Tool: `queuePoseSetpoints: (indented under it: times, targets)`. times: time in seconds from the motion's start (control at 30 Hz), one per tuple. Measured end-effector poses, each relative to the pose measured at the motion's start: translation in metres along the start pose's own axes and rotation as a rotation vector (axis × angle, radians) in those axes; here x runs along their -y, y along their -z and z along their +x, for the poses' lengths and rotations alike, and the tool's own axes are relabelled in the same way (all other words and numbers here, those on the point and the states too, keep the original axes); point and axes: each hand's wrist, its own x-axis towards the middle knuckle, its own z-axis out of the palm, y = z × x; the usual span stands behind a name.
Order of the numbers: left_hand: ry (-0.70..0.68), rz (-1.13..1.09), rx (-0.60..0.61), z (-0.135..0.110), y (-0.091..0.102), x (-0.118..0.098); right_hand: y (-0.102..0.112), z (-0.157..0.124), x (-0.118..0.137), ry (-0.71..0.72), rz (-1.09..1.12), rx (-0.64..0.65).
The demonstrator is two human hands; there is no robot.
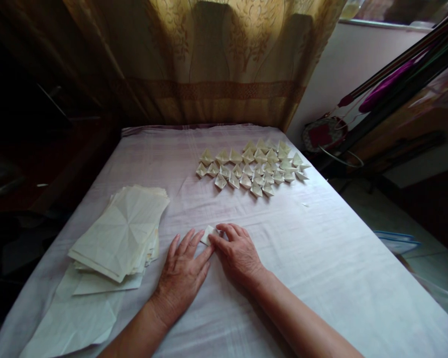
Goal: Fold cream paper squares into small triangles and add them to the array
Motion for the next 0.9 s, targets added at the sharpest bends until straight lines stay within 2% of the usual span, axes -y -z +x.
queuePoseSetpoints:
  times: [0.37,0.9]
  targets:
    - [-0.008,0.008,0.005,-0.001,-0.002,-0.002,0.002,0.021,-0.004,-0.062,-0.062,0.155]
    - [0.053,0.002,0.069,0.003,0.004,-0.003,0.0,0.02,0.001,-0.084,-0.072,0.135]
